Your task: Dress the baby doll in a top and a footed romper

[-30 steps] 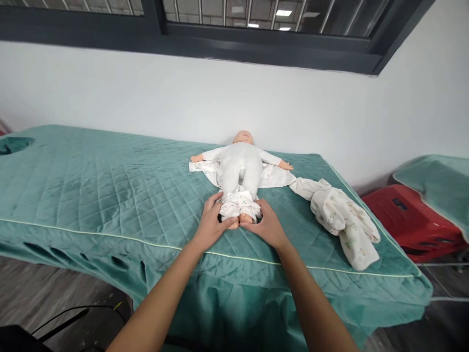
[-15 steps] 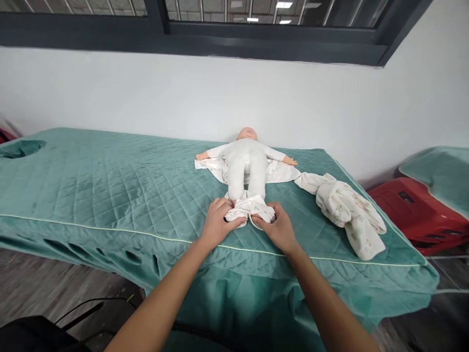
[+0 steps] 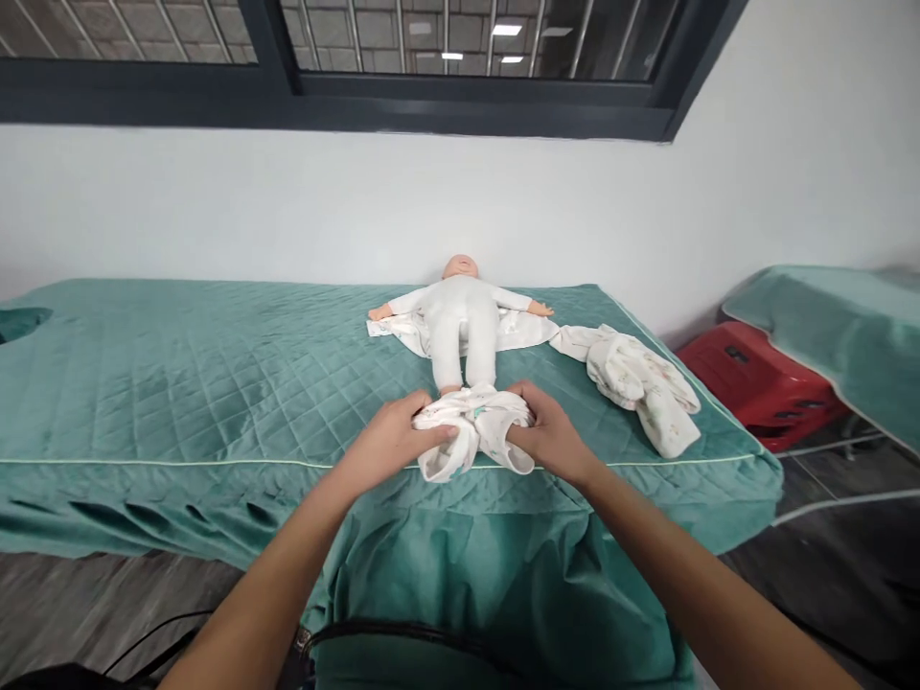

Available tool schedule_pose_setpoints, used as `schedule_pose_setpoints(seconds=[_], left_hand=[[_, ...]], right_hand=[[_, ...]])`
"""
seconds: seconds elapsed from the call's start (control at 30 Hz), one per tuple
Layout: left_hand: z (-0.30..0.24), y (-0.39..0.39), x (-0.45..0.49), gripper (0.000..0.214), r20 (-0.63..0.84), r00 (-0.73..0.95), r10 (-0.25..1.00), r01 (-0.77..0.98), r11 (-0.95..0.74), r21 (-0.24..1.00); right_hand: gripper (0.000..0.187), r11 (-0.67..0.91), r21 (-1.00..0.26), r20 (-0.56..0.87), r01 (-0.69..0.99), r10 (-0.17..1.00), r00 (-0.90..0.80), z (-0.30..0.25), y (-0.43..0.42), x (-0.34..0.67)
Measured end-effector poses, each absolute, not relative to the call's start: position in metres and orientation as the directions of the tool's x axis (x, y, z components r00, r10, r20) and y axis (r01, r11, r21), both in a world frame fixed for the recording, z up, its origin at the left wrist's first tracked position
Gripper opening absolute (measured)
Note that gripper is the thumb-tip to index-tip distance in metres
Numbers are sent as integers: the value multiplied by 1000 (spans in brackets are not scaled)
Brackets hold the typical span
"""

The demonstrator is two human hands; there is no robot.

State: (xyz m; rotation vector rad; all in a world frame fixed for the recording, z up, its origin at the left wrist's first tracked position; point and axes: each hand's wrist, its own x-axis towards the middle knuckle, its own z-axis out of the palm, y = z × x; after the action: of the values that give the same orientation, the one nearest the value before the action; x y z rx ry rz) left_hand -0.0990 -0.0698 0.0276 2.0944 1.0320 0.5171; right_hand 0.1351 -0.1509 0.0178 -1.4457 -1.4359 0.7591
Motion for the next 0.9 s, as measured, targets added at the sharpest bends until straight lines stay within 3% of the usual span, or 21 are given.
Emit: schedule_pose_setpoints(seconds=[0.17, 0.3, 0.43, 0.53, 0.7, 0.8, 0.9], left_hand=[[60, -62, -114, 37, -60, 762, 645, 430, -434, 792], [103, -56, -116, 27, -79, 774, 628, 539, -590, 601], [145, -60, -117, 32, -207, 819, 536, 561, -668, 489], [160, -65, -117, 37, -240, 841, 485, 533, -666, 522], [160, -67, -106, 39, 12, 809, 588, 482, -674, 560], [162, -68, -99, 31, 131, 798, 588, 384, -664, 641], [165, -69, -93, 32, 157, 805, 572, 346, -669, 658]], right_hand=[[19, 131, -893, 79, 431, 988, -136, 48, -154, 149], [30, 255, -758, -27, 600, 907, -420, 90, -146, 163], [49, 253, -591, -216, 766, 865, -453, 151, -147, 162], [48, 268, -576, -145, 773, 896, -419, 186, -153, 156], [35, 313, -608, 98, 729, 942, -322, 200, -158, 150], [33, 336, -633, 171, 697, 939, -297, 199, -160, 147], [36, 348, -657, 205, 669, 936, -286, 201, -164, 146]])
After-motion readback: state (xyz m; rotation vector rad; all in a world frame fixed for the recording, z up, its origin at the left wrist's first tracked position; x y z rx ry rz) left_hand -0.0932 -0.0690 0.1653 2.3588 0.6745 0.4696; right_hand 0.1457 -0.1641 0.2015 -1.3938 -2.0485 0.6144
